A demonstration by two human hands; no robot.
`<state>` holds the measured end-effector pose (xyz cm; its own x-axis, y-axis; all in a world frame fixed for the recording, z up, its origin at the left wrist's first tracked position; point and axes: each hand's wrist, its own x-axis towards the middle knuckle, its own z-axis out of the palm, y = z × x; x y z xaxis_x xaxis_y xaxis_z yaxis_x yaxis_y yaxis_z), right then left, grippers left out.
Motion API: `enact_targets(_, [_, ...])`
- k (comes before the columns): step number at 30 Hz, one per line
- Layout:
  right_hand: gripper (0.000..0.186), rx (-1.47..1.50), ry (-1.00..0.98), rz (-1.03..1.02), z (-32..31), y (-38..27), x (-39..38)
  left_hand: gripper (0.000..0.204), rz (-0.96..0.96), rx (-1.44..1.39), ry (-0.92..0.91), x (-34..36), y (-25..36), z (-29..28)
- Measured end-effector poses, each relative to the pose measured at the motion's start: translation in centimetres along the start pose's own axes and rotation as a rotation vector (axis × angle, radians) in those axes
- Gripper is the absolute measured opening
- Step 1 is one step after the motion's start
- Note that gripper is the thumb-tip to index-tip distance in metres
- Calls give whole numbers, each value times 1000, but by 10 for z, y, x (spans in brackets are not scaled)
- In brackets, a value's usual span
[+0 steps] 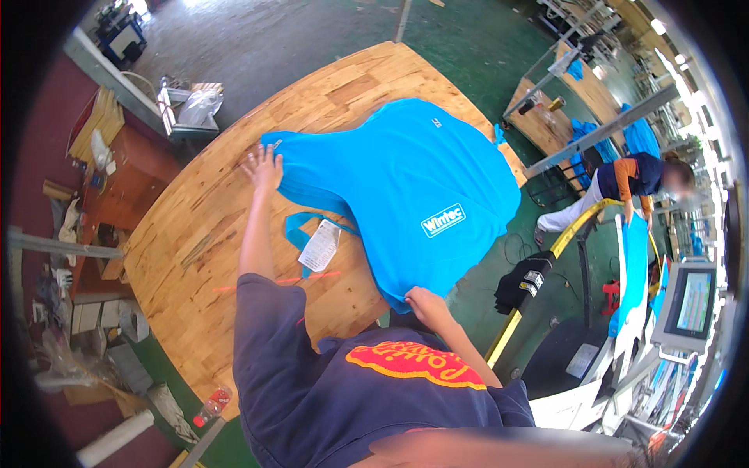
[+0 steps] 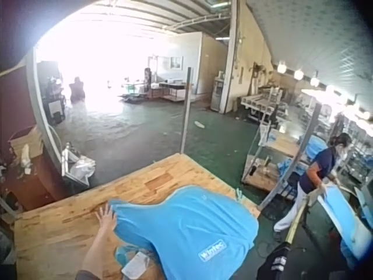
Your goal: Operating a carousel screen printing machine to apply logos to blue fabric pieces.
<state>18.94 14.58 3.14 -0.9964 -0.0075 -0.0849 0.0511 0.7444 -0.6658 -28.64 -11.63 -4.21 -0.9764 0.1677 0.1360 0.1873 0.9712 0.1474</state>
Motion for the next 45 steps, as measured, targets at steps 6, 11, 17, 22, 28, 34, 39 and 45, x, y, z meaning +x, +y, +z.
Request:
enact_targets(6, [17, -165, -78, -21, 17, -6, -12, 46, 321, -225, 162, -3, 13, 2])
enact_targets(11, [16, -242, 95, -18, 14, -6, -13, 47, 271, -120, -127, -22, 32, -10])
enact_targets(17, [9, 97, 178, 176, -36, 30, 9, 46, 217, 12, 235, -29, 32, -9])
enact_targets(22, [10, 140, 854, 411, -115, 155, 49, 40, 504, -214, 211, -30, 120, -36])
enact_targets(28, [22, -28, 1108, 608, -147, 287, 66, 26, 787, -507, 6, -6, 276, -39])
enact_targets(34, [30, 154, 864, 853, -148, 284, 84, 24, 864, -611, -96, 56, 381, 16])
enact_targets(39, [21, 267, 1012, 552, -161, 295, 83, 26, 778, -459, -204, 81, 429, 38])
enact_targets(45, [19, 379, 883, 657, -205, 275, 95, 23, 857, -451, -322, 100, 432, 37])
